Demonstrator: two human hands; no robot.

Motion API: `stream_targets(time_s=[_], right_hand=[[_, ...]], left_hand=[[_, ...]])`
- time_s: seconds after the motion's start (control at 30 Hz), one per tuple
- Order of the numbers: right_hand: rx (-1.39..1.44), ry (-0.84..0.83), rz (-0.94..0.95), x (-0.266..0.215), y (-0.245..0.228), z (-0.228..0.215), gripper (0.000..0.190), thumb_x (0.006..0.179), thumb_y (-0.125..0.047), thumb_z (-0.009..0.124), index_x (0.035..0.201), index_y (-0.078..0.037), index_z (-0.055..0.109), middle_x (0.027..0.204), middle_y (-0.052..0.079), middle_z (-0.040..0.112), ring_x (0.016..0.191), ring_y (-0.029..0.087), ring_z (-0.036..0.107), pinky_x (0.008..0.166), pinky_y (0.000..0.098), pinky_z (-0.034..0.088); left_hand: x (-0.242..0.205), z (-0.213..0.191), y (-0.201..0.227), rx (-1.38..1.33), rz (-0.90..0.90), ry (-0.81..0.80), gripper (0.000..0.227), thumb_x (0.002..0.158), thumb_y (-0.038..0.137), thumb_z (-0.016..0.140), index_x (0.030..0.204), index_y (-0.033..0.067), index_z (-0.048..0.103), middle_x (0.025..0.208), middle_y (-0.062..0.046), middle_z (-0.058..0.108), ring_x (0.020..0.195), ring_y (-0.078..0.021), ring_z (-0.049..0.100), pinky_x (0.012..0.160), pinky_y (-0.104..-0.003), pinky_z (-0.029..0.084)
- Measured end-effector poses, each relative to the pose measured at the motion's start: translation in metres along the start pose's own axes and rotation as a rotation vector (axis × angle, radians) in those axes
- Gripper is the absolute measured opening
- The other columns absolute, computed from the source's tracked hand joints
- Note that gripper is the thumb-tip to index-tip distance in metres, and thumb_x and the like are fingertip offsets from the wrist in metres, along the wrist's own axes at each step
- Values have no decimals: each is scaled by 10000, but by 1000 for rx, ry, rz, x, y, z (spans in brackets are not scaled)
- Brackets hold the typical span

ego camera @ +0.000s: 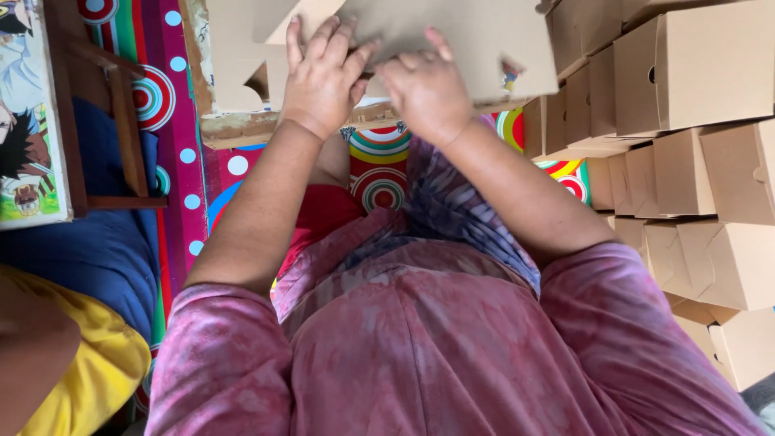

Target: The person assembles cardboard boxes by folding the pre-cut flaps and securing the tabs by hand.

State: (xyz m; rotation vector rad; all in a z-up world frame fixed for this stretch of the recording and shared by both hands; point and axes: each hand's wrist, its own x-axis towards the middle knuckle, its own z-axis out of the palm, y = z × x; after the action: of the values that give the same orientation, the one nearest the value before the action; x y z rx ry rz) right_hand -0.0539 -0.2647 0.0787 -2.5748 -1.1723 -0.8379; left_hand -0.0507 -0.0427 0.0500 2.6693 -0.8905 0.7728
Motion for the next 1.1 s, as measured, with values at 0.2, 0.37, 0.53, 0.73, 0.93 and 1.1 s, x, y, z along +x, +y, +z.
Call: stream_targets(time_s=[0.2,0.37,0.53,0.73,0.93,1.1], right_hand=[[163,-419,98,-38,-9,-53,889,890,-704,683,1587,-207,440,1517,172,553,1378,374,501,1151,659,176],[61,-427,122,-102,13,-34,849,845,-561,769,1538,-133,530,1559,185,494,1469,379,409,1203,680,88],[-107,-166,80,-89,3,-21,604,815,-320,834,1387,-188,692,1434,87,633,1344,284,579,1184,667,182],[432,-256,512,-57,63,11,205,1057,-332,719,966,-148,705,767,-25,711,651,199,631,1187,613,219],[809,-44,986,-11,75,25,391,949,-189,802,1252,-145,559,1039,-64,786,874,34,682,751,195,482],[215,-319,1018,12,73,33,469,978,-479,673,1349,-250,500,1112,84,766,1013,397,657,951,488,416]], left_hand=[[-46,13,-56,26,57,91,514,716,72,821,1219,175,827,1333,-76,713,1277,-375,556,1145,-707,188],[-65,14,-66,-150,-48,-36,497,756,105,837,1250,145,791,1403,-155,643,1363,-431,476,1137,-708,211],[-59,13,-61,-201,-112,-30,544,671,85,885,1195,182,775,1406,-140,583,1406,-430,432,1132,-721,222],[-32,35,-74,-164,-261,79,466,1008,520,778,820,93,783,1127,-37,607,1104,-325,521,1054,-630,252],[15,43,-72,-151,-742,-125,436,881,675,735,793,251,788,1030,-75,631,1048,-355,538,882,-517,348],[21,38,-51,188,-745,4,675,786,579,900,1174,107,611,1273,-189,498,1139,-392,479,950,-579,365]])
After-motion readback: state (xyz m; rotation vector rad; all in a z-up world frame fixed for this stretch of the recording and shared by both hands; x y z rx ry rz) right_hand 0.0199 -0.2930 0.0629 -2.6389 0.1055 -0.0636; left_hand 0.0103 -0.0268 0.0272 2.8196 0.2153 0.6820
